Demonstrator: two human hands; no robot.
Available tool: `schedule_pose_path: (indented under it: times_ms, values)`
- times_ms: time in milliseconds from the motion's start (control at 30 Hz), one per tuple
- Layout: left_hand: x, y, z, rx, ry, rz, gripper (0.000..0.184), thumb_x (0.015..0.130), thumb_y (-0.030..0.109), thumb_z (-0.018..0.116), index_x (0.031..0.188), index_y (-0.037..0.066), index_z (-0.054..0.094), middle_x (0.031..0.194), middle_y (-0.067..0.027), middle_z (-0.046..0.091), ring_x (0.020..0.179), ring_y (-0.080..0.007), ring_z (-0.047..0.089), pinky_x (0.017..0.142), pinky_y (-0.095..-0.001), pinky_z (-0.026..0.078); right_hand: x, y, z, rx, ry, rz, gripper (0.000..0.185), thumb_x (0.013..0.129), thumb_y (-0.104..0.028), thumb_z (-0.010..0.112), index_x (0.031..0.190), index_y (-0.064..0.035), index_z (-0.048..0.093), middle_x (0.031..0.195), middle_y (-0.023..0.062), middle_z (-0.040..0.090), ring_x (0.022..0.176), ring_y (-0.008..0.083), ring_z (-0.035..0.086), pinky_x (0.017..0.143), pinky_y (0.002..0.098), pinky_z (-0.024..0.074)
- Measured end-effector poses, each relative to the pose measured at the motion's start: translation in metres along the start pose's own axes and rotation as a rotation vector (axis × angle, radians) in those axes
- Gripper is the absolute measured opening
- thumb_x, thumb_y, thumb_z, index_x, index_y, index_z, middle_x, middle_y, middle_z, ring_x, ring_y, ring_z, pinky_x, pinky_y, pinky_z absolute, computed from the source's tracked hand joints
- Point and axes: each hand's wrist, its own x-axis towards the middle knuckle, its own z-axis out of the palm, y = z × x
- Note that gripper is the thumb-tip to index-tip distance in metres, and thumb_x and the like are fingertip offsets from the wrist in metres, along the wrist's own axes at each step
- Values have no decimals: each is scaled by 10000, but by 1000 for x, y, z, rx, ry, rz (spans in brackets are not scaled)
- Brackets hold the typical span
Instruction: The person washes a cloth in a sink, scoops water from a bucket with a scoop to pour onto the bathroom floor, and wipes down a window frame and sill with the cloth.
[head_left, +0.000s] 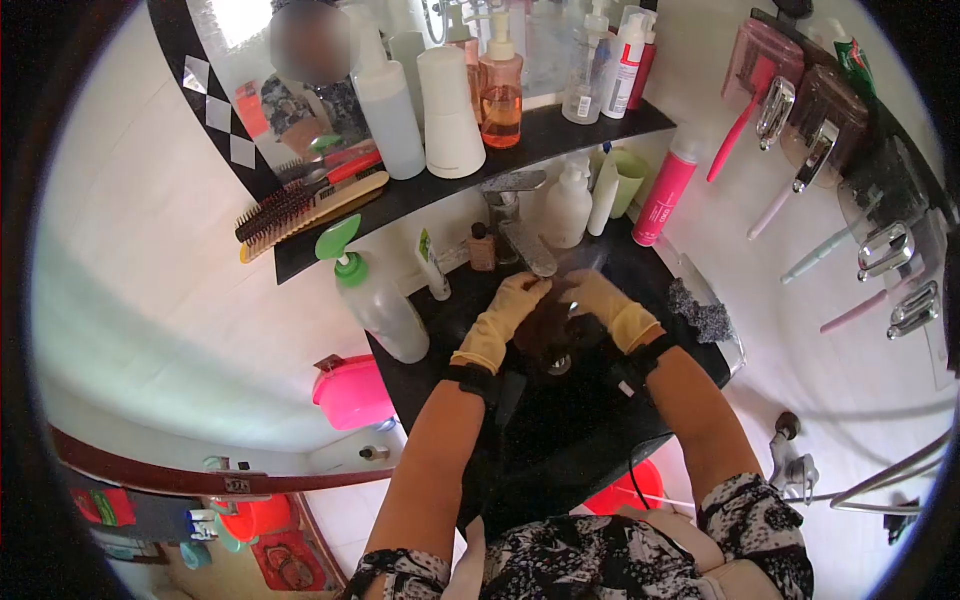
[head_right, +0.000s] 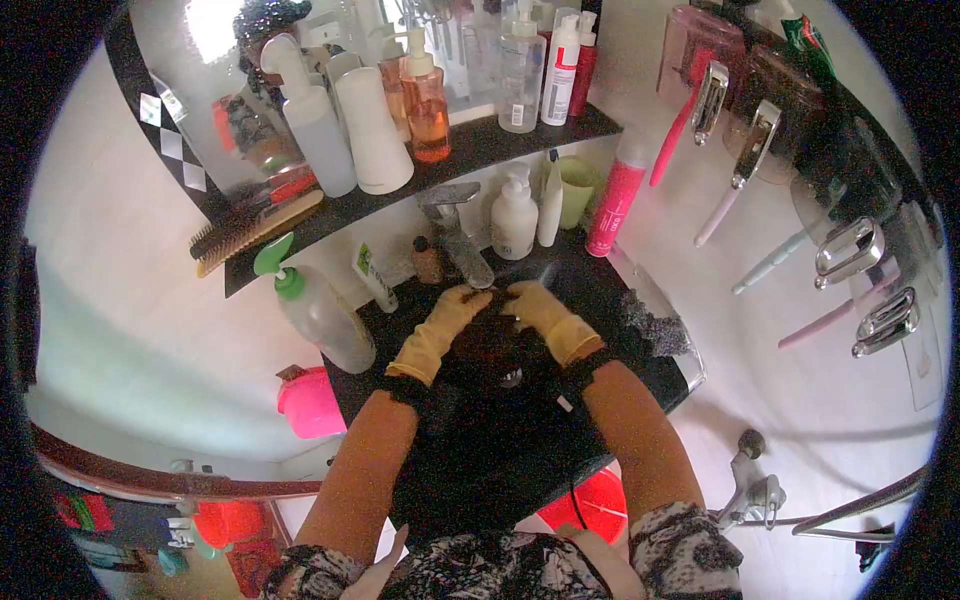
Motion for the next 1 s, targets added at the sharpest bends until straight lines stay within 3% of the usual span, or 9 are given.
schedule_pose_path:
  times_ms: [33, 100, 233, 433, 500, 600, 833, 933, 1000]
  values:
    - [-8, 6, -2, 2, -2, -2, 298, 810, 239, 588, 1015, 24, 590, 898, -68, 614, 782, -153, 545, 713, -277, 442, -1, -8, -8, -176, -15, -177, 444, 701, -33, 550, 1140, 1, 494, 948, 128, 574, 847, 210, 562, 678, 295, 480]
    - [-27, 16, -4, 5, -193, 3, 299, 804, 236, 590, 989, 1, 597, 887, -88, 618, 791, -165, 556, 734, -277, 437, -5, -34, -22, 946, 251, 469, 360, 713, -52, 574, 1068, 2, 541, 843, 104, 555, 810, 199, 558, 598, 331, 487]
    - [-24, 20, 2, 419, -250, -237, 351, 805, 249, 571, 1073, 24, 561, 914, -95, 610, 835, -189, 572, 775, -288, 447, -7, -57, -22, 906, 415, 459, 290, 729, -65, 568, 1015, -18, 570, 853, 96, 562, 832, 213, 559, 609, 395, 497]
    - [-36, 35, -17, 50, -500, -335, 465, 829, 300, 537, 1223, 74, 436, 1051, -114, 555, 921, -213, 537, 784, -366, 473, -10, -44, -13, 1735, 691, 427, 244, 774, -98, 487, 983, 17, 539, 919, 136, 573, 855, 276, 551, 771, 391, 458]
    - [-29, 7, -15, -1, -313, -340, 503, 829, 319, 541, 1260, 108, 392, 1090, -104, 533, 956, -214, 525, 771, -366, 481, -11, -49, -21, 1983, 715, 373, 260, 802, -115, 432, 985, 49, 515, 941, 161, 575, 855, 294, 547, 830, 376, 433]
    - [-21, -12, -2, -101, -143, -320, 632, 816, 368, 563, 1344, 196, 261, 1201, -84, 467, 1042, -241, 489, 728, -357, 499, -10, -63, -25, 1963, 644, 299, 286, 821, -136, 370, 969, 66, 507, 946, 167, 577, 874, 278, 551, 847, 362, 425]
    - [-30, -7, 11, -288, 23, -462, 676, 781, 294, 621, 1327, 94, 275, 1307, -125, 356, 1155, -291, 392, 726, -376, 518, -19, -21, -8, 1937, 654, 289, 355, 837, -210, 389, 1061, 45, 496, 1026, 198, 557, 997, 304, 521, 909, 378, 388]
    - [-30, 4, 11, -513, 128, -446, 709, 770, 290, 634, 1323, 56, 258, 1294, -133, 354, 1155, -289, 386, 731, -365, 529, -32, -27, 14, 770, 644, 410, 438, 857, -273, 367, 1180, 17, 427, 1132, 192, 509, 1095, 304, 454, 940, 380, 358]
    - [-32, 19, 20, -491, 265, -328, 702, 774, 311, 627, 1310, 31, 271, 1252, -168, 410, 1086, -301, 448, 797, -403, 475, -25, -39, 27, 623, 374, 549, 466, 877, -320, 363, 1235, -23, 377, 1203, 171, 460, 1161, 287, 385, 954, 396, 339]
